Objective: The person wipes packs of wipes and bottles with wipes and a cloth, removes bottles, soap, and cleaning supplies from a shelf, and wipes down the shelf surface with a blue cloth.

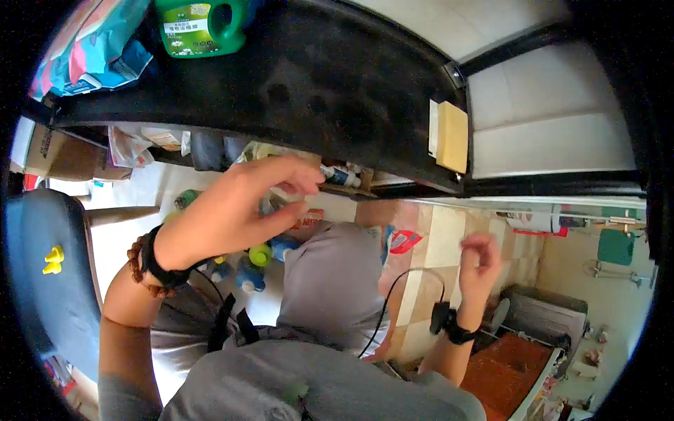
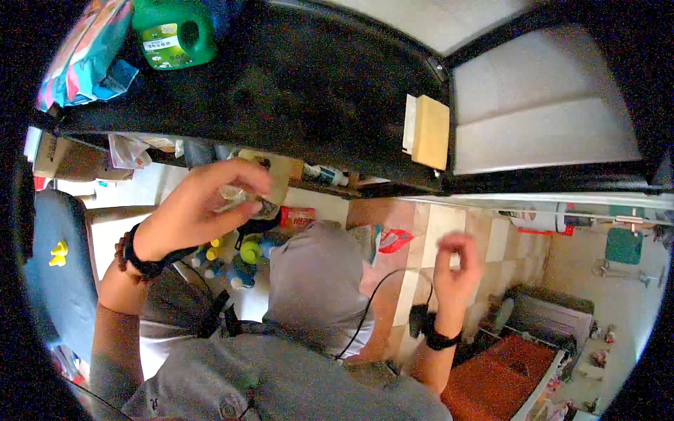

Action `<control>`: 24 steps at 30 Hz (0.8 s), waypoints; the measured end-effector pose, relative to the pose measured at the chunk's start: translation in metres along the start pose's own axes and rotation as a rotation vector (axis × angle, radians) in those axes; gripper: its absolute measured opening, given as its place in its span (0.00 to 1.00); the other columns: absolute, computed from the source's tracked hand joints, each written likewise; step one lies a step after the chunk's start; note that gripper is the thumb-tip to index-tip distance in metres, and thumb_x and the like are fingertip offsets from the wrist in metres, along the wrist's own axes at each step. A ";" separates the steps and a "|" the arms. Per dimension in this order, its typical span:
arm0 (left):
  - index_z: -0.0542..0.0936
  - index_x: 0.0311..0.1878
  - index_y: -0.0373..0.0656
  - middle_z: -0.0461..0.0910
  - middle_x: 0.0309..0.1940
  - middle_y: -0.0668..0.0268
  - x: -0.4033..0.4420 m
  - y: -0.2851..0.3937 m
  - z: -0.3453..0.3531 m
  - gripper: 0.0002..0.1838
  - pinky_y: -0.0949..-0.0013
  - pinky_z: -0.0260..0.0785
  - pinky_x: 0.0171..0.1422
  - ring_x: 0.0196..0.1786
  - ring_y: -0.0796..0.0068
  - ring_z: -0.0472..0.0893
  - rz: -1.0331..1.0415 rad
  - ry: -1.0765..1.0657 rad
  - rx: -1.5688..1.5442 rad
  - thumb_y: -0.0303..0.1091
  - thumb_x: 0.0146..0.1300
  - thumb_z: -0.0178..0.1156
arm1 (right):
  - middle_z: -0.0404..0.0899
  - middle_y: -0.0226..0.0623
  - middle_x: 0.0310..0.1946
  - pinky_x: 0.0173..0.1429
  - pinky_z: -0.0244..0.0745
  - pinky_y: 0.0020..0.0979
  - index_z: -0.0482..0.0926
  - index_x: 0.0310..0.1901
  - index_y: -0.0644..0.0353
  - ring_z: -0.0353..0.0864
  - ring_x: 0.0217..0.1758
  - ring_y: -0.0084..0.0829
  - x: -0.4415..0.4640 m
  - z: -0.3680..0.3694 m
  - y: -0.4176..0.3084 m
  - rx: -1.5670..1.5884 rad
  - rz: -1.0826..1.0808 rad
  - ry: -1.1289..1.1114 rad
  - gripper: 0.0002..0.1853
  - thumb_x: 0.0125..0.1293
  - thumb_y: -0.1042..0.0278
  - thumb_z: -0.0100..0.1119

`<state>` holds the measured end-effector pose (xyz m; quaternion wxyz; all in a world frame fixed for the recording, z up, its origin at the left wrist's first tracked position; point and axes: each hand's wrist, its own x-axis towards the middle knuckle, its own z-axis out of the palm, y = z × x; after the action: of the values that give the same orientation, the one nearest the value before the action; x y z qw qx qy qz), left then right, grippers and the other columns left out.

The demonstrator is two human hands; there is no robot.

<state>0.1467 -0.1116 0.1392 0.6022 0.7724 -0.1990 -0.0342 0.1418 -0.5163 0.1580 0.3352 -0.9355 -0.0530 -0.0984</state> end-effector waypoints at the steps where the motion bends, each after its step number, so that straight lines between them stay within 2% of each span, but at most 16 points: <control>1: 0.77 0.50 0.38 0.82 0.45 0.62 0.000 -0.003 0.005 0.14 0.69 0.74 0.54 0.49 0.70 0.82 0.011 0.005 -0.035 0.21 0.60 0.62 | 0.79 0.36 0.37 0.47 0.74 0.29 0.77 0.39 0.64 0.78 0.39 0.26 0.016 0.007 -0.034 0.026 -0.108 0.016 0.09 0.57 0.84 0.54; 3: 0.77 0.49 0.37 0.82 0.45 0.62 -0.001 -0.008 0.014 0.13 0.69 0.74 0.54 0.49 0.71 0.82 0.038 -0.007 -0.070 0.21 0.60 0.62 | 0.78 0.41 0.40 0.49 0.74 0.30 0.75 0.51 0.66 0.78 0.42 0.32 0.060 0.039 -0.072 -0.135 -0.283 0.151 0.16 0.60 0.77 0.60; 5: 0.77 0.49 0.37 0.81 0.45 0.62 -0.010 -0.006 0.017 0.13 0.69 0.74 0.54 0.48 0.71 0.81 0.014 0.002 -0.066 0.21 0.60 0.62 | 0.77 0.55 0.44 0.50 0.74 0.43 0.71 0.53 0.72 0.78 0.46 0.49 0.105 0.063 -0.086 -0.495 -0.345 0.183 0.24 0.65 0.58 0.61; 6: 0.77 0.49 0.37 0.81 0.45 0.62 -0.020 -0.006 0.014 0.13 0.69 0.74 0.54 0.48 0.71 0.81 0.007 0.018 -0.061 0.21 0.60 0.62 | 0.78 0.61 0.43 0.49 0.75 0.47 0.73 0.48 0.74 0.79 0.46 0.56 0.122 0.077 -0.083 -0.669 -0.279 0.222 0.28 0.64 0.50 0.60; 8: 0.77 0.49 0.37 0.81 0.45 0.61 -0.042 -0.007 0.004 0.14 0.69 0.74 0.54 0.48 0.71 0.81 -0.025 0.054 -0.047 0.21 0.60 0.62 | 0.79 0.64 0.43 0.51 0.75 0.48 0.75 0.49 0.73 0.79 0.47 0.60 0.150 0.091 -0.068 -0.813 0.006 -0.002 0.34 0.64 0.41 0.57; 10: 0.76 0.51 0.37 0.80 0.45 0.61 -0.066 -0.012 -0.009 0.15 0.69 0.75 0.53 0.48 0.72 0.82 -0.084 0.124 -0.070 0.20 0.60 0.61 | 0.79 0.65 0.41 0.51 0.75 0.49 0.79 0.43 0.72 0.80 0.47 0.59 0.159 0.099 -0.056 -0.915 -0.017 -0.025 0.35 0.62 0.36 0.56; 14: 0.75 0.51 0.35 0.81 0.43 0.62 -0.096 -0.031 -0.011 0.15 0.70 0.75 0.53 0.47 0.73 0.83 -0.149 0.278 -0.168 0.19 0.60 0.60 | 0.80 0.63 0.42 0.54 0.74 0.49 0.81 0.42 0.71 0.80 0.49 0.59 0.166 0.096 -0.058 -0.975 0.043 -0.177 0.35 0.61 0.35 0.57; 15: 0.76 0.51 0.35 0.81 0.44 0.62 -0.098 -0.035 -0.010 0.15 0.70 0.75 0.53 0.47 0.73 0.83 -0.165 0.280 -0.152 0.19 0.60 0.60 | 0.80 0.62 0.44 0.55 0.74 0.49 0.81 0.45 0.71 0.79 0.50 0.59 0.167 0.094 -0.057 -0.927 0.117 -0.162 0.34 0.60 0.39 0.59; 18: 0.76 0.51 0.35 0.82 0.42 0.62 -0.094 -0.036 -0.006 0.15 0.71 0.75 0.54 0.46 0.73 0.83 -0.169 0.262 -0.115 0.19 0.60 0.60 | 0.81 0.57 0.38 0.52 0.75 0.49 0.82 0.44 0.67 0.80 0.45 0.57 0.163 0.101 -0.046 -0.882 -0.288 -0.019 0.29 0.60 0.43 0.61; 19: 0.76 0.51 0.35 0.82 0.42 0.62 -0.093 -0.036 -0.005 0.15 0.71 0.75 0.54 0.46 0.73 0.83 -0.165 0.252 -0.125 0.19 0.60 0.60 | 0.81 0.57 0.41 0.55 0.74 0.48 0.80 0.48 0.66 0.79 0.47 0.57 0.158 0.103 -0.051 -0.916 -0.341 0.006 0.29 0.60 0.44 0.62; 22: 0.75 0.52 0.36 0.83 0.40 0.62 -0.092 -0.038 0.000 0.15 0.70 0.75 0.53 0.45 0.73 0.83 -0.156 0.230 -0.139 0.19 0.60 0.60 | 0.80 0.56 0.43 0.56 0.73 0.48 0.77 0.53 0.63 0.78 0.49 0.56 0.160 0.102 -0.049 -0.803 -0.133 -0.116 0.30 0.60 0.44 0.62; 24: 0.75 0.52 0.36 0.83 0.40 0.62 -0.094 -0.037 0.000 0.16 0.70 0.75 0.53 0.45 0.72 0.83 -0.159 0.225 -0.136 0.19 0.60 0.60 | 0.79 0.54 0.44 0.55 0.73 0.48 0.75 0.56 0.60 0.79 0.48 0.55 0.159 0.103 -0.039 -0.763 -0.199 -0.070 0.28 0.58 0.50 0.65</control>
<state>0.0698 -0.0716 0.0864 0.6669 0.7422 -0.0657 -0.0087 0.3057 -0.4150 0.1388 -0.0495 -0.9859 -0.1147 -0.1110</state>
